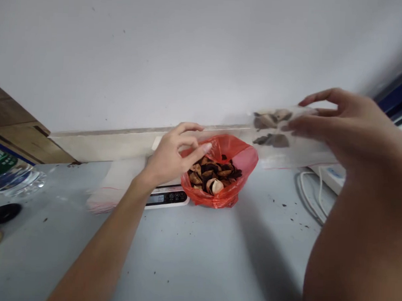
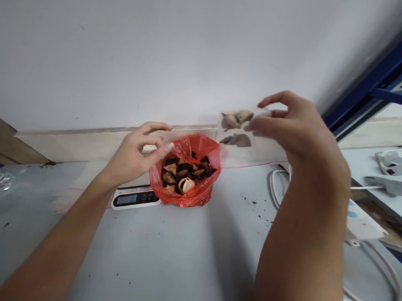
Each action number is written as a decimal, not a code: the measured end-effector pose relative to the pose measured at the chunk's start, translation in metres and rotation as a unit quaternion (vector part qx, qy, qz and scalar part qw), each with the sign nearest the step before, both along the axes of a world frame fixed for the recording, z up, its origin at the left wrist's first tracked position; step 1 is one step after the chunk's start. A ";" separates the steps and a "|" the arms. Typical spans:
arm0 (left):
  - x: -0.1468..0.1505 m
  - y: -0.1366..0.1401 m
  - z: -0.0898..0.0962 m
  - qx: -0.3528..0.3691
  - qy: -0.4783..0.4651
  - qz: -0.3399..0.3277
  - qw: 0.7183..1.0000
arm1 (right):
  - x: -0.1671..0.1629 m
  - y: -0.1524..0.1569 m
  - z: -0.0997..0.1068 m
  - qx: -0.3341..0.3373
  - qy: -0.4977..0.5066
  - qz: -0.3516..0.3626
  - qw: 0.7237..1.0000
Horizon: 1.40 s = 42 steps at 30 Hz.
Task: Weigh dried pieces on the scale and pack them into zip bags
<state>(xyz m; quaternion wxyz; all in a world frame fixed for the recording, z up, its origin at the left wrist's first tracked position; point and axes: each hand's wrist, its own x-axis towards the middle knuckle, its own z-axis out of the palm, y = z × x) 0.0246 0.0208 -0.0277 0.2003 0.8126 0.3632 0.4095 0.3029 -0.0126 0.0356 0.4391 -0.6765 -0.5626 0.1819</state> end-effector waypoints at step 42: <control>-0.054 0.007 0.011 -0.038 -0.115 0.248 0.961 | -0.087 0.034 -0.034 -0.168 0.099 0.350 0.916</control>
